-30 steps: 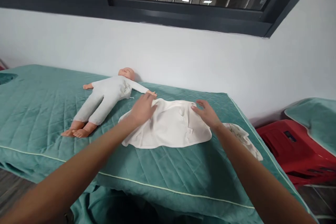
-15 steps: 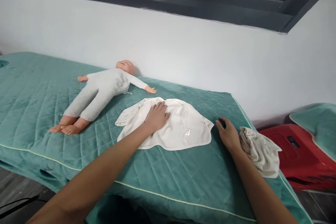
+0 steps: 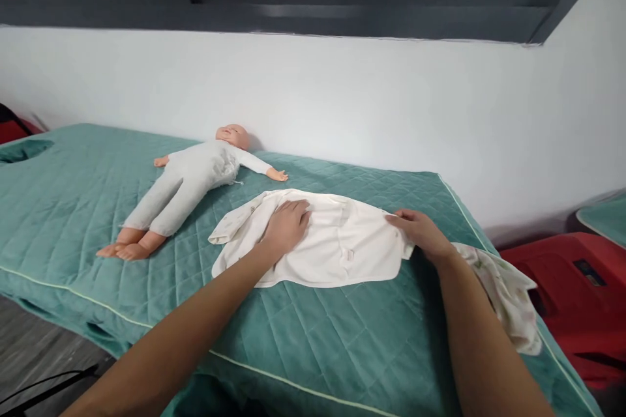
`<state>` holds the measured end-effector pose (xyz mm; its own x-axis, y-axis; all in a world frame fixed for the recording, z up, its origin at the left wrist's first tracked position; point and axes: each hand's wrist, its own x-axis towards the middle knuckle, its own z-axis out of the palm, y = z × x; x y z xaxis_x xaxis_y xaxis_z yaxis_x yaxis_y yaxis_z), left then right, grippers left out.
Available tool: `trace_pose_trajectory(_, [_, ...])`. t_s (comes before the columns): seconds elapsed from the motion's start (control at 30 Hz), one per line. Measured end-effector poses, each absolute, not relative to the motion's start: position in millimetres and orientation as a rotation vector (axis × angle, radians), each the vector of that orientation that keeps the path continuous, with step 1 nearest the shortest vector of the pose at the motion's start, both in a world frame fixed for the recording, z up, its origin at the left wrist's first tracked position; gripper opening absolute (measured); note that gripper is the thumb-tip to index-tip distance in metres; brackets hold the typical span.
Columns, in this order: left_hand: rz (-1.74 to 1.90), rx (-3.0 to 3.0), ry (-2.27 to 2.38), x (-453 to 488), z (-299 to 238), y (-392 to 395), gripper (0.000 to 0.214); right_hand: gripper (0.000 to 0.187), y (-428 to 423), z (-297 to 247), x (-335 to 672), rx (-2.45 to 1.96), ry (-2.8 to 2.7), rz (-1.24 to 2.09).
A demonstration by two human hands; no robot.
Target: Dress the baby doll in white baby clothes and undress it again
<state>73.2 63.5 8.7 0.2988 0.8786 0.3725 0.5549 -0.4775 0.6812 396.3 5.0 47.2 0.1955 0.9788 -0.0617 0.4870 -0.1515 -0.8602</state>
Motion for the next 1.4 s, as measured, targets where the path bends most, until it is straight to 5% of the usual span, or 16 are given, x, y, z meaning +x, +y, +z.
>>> trace_pose_trajectory(0.3, [0.767,2.277,1.399,111,5,77,0.028,0.028,-4,50,412,-1.613,-0.905,0.766])
trace_pose_trajectory(0.43, [0.600,2.400,1.493,120,14,87,0.043,0.031,-13,61,410,-1.478,-0.835,0.920])
trace_pose_trajectory(0.53, [0.547,2.484,1.542,123,20,95,0.033,0.032,-20,68,407,-1.394,-0.833,1.067])
trace_pose_trajectory(0.87, [0.824,2.382,1.584,157,33,140,0.022,0.041,-21,64,405,-1.407,-0.794,1.093])
trace_pose_trajectory(1.07, [0.942,2.415,1.527,187,19,102,0.025,0.039,-13,51,417,-1.565,-0.819,0.918])
trace_pose_trajectory(1.4, [0.588,2.625,0.895,191,17,71,0.032,0.019,12,31,435,-1.888,-0.941,-0.037])
